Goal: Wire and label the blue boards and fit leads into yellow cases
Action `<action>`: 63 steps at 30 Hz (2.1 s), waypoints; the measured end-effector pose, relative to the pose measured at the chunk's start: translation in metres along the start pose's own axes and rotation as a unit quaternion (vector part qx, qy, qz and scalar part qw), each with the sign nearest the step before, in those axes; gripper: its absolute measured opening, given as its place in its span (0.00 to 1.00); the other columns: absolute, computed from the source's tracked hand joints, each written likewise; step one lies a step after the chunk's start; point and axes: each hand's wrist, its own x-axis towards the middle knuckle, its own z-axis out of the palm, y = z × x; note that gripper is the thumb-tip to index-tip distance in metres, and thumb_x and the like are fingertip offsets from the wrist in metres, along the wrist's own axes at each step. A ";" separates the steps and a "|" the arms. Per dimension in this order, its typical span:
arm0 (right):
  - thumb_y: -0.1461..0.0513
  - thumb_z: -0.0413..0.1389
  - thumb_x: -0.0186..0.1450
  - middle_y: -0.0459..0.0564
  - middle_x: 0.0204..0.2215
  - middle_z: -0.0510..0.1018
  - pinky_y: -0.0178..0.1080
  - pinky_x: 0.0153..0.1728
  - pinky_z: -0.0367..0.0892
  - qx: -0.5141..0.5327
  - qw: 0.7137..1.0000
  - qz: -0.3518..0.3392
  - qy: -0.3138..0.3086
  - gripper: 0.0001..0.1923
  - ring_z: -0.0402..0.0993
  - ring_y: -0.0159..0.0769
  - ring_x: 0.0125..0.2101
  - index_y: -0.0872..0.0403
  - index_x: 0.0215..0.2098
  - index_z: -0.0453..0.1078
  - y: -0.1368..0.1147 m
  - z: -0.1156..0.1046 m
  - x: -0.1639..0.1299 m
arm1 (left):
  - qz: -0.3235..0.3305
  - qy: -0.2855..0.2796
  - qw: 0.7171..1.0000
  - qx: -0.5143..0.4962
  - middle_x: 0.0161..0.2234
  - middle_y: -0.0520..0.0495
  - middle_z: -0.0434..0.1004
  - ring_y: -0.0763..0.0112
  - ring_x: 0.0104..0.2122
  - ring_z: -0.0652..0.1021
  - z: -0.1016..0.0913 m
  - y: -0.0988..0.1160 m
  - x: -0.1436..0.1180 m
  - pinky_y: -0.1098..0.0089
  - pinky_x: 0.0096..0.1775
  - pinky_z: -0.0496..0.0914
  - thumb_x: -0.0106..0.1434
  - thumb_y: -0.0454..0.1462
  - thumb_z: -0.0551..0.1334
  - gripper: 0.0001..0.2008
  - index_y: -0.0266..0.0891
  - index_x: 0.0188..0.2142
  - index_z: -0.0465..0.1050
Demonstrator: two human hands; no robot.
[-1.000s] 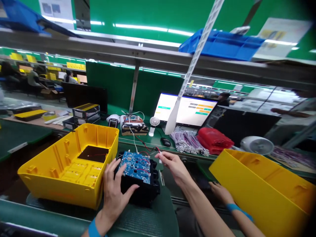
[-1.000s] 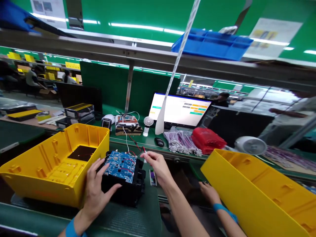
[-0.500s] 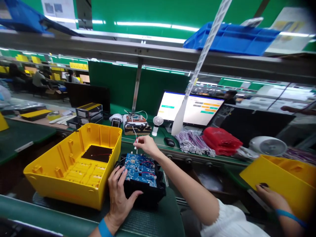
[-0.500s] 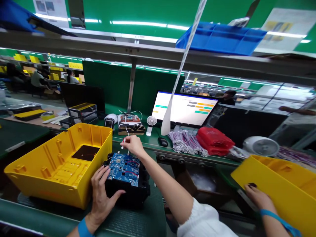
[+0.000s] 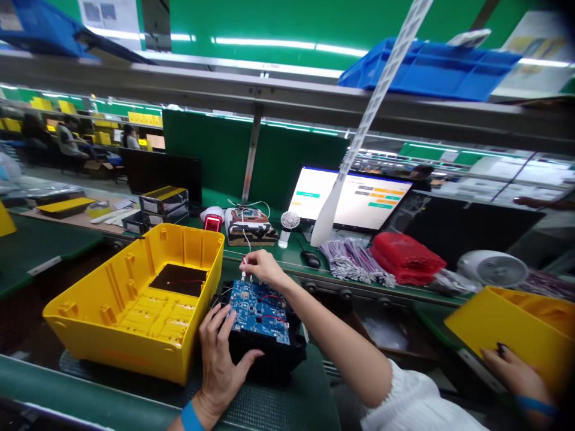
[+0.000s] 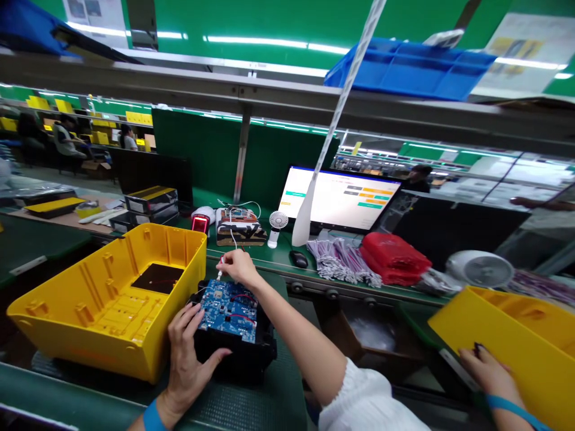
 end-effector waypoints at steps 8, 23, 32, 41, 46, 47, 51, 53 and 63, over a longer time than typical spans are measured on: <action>0.63 0.59 0.59 0.45 0.22 0.78 0.31 0.30 0.62 0.014 1.000 -0.015 -0.012 0.06 0.74 0.32 0.27 0.55 0.24 0.72 0.004 0.003 0.002 | 0.003 0.000 1.000 0.001 0.54 0.35 0.63 0.50 0.57 0.63 0.000 0.000 0.000 0.49 0.56 0.61 0.54 0.41 0.70 0.36 0.34 0.57 0.58; 0.61 0.60 0.56 0.41 0.18 0.70 0.30 0.26 0.56 0.023 0.996 -0.066 -0.055 0.09 0.64 0.27 0.23 0.56 0.21 0.68 0.007 0.003 0.004 | -0.002 -0.009 1.000 -0.013 0.53 0.37 0.62 0.51 0.56 0.63 0.000 -0.001 0.002 0.49 0.56 0.62 0.54 0.40 0.70 0.33 0.37 0.55 0.59; 0.60 0.62 0.56 0.48 0.24 0.75 0.35 0.31 0.57 -0.062 0.990 -0.041 0.120 0.07 0.69 0.37 0.31 0.54 0.23 0.74 -0.015 -0.019 -0.016 | -0.007 -0.018 1.000 -0.008 0.54 0.37 0.63 0.51 0.57 0.64 -0.004 0.002 0.003 0.48 0.56 0.63 0.54 0.40 0.70 0.35 0.38 0.58 0.57; 0.61 0.59 0.59 0.42 0.24 0.77 0.33 0.33 0.62 0.101 0.990 -0.097 0.034 0.05 0.72 0.34 0.28 0.52 0.25 0.74 -0.048 0.000 -0.105 | -0.021 0.022 0.996 -0.078 0.54 0.35 0.62 0.53 0.56 0.65 0.000 -0.002 0.002 0.46 0.54 0.65 0.53 0.39 0.70 0.43 0.39 0.62 0.46; 0.61 0.58 0.61 0.41 0.22 0.76 0.33 0.30 0.59 0.025 0.996 -0.080 0.011 0.08 0.70 0.33 0.26 0.51 0.24 0.73 -0.045 0.014 -0.116 | -0.023 0.026 0.996 -0.082 0.54 0.35 0.61 0.53 0.56 0.65 0.000 -0.002 0.001 0.46 0.54 0.65 0.53 0.39 0.71 0.44 0.39 0.61 0.46; 0.60 0.58 0.61 0.41 0.21 0.76 0.33 0.29 0.58 0.016 0.997 -0.079 0.010 0.08 0.70 0.32 0.25 0.50 0.24 0.73 -0.044 0.015 -0.116 | -0.023 0.026 0.996 -0.080 0.54 0.35 0.62 0.53 0.56 0.65 0.000 -0.002 0.001 0.46 0.54 0.65 0.53 0.39 0.71 0.43 0.39 0.61 0.46; 0.60 0.58 0.62 0.42 0.24 0.77 0.34 0.30 0.57 -0.039 0.993 -0.101 0.036 0.07 0.70 0.32 0.26 0.50 0.26 0.73 -0.044 0.018 -0.118 | -0.017 0.031 0.997 -0.075 0.54 0.35 0.62 0.53 0.56 0.66 0.000 -0.001 0.002 0.46 0.54 0.66 0.54 0.39 0.70 0.42 0.38 0.61 0.48; 0.61 0.59 0.62 0.43 0.27 0.77 0.35 0.33 0.57 -0.082 0.987 -0.127 0.059 0.05 0.71 0.33 0.30 0.50 0.28 0.74 -0.046 0.019 -0.121 | -0.017 0.033 0.996 -0.077 0.54 0.35 0.62 0.53 0.56 0.66 0.000 0.000 0.003 0.47 0.54 0.66 0.54 0.38 0.70 0.41 0.38 0.60 0.48; 0.59 0.61 0.61 0.45 0.28 0.77 0.38 0.34 0.54 -0.133 0.976 -0.143 0.095 0.06 0.69 0.34 0.32 0.50 0.27 0.73 -0.042 0.030 -0.123 | -0.015 0.034 0.997 -0.072 0.53 0.35 0.63 0.54 0.55 0.66 0.000 0.000 0.003 0.46 0.54 0.65 0.55 0.37 0.69 0.39 0.39 0.60 0.49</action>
